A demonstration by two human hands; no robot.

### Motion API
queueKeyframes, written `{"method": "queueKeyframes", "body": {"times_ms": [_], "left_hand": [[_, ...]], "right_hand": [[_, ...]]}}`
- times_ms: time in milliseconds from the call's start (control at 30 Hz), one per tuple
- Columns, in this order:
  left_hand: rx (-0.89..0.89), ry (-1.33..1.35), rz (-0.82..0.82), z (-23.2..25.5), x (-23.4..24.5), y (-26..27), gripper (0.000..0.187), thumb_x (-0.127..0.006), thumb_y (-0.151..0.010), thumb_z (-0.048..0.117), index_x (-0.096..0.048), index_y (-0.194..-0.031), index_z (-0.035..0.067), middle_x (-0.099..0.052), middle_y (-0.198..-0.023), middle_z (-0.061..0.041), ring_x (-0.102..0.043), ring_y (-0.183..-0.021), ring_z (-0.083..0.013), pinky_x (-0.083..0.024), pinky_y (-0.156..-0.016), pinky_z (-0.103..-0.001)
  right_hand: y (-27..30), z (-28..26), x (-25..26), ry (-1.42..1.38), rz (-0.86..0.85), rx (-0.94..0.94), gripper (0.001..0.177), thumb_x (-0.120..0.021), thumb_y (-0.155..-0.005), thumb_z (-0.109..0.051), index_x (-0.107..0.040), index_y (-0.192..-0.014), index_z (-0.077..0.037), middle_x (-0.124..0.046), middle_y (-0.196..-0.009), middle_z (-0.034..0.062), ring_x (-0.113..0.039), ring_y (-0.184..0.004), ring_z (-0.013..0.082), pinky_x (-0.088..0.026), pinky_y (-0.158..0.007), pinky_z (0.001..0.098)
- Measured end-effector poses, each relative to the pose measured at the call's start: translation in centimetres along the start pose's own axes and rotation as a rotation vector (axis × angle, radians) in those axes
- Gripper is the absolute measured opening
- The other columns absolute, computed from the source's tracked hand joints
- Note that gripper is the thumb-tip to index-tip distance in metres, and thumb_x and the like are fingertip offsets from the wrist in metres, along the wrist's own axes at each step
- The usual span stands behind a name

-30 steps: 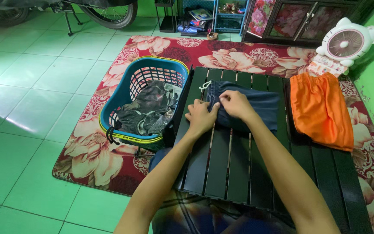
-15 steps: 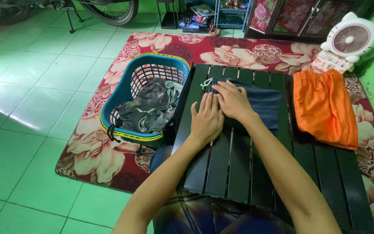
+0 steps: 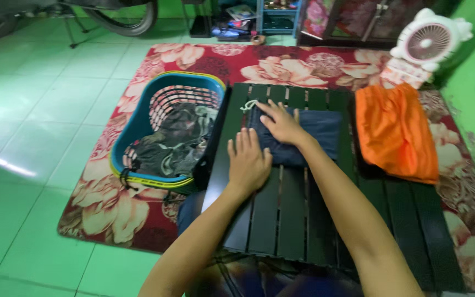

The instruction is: The person folds three pairs of shorts one by one on a slatted table. They take an orange pair from a basket, fold it, then fold a dark blue pair and place it on top, followed by a black and white patterned pair.

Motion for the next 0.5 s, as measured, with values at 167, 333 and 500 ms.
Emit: {"method": "queueKeyframes", "body": {"times_ms": [167,333,500], "left_hand": [[0.043,-0.005,0.034,0.6,1.6,-0.8,0.066,-0.057,-0.086,0.037,-0.051,-0.137,-0.004,-0.057,-0.124,-0.024,-0.052,-0.117,-0.0417,-0.034,-0.095,-0.058],[0.182,0.070,0.024,0.5,1.5,-1.8,0.062,-0.057,-0.093,0.046,-0.056,-0.130,-0.003,-0.059,-0.109,-0.019,-0.055,-0.104,-0.0374,-0.036,-0.085,-0.056],[0.144,0.048,0.048,-0.4,-0.2,-1.9,0.061,-0.054,-0.101,0.050,-0.057,-0.128,-0.004,-0.058,-0.111,-0.020,-0.056,-0.104,-0.0361,-0.037,-0.087,-0.054]], "right_hand": [[3.2,3.9,3.6,-0.177,0.251,-0.064,0.039,-0.054,-0.105,-0.034,-0.063,-0.139,-0.017,-0.064,-0.149,0.0131,-0.059,-0.145,0.0312,-0.043,-0.121,0.0391],[8.9,5.4,5.6,0.281,0.289,0.012,0.052,-0.064,-0.101,-0.029,-0.058,-0.143,0.002,-0.048,-0.145,0.0373,-0.042,-0.135,0.0538,-0.027,-0.108,0.0655],[11.9,4.1,5.7,0.074,0.380,-0.159,0.044,-0.049,-0.111,-0.044,-0.060,-0.138,-0.011,-0.058,-0.141,0.0171,-0.052,-0.135,0.0322,-0.039,-0.115,0.0494]]}}
Point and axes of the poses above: each hand's wrist, its own y-axis away from the middle knuckle, its own x-axis out of the back of the hand, z = x × y, the point moved 1 cm from there along -y, towards the middle knuckle
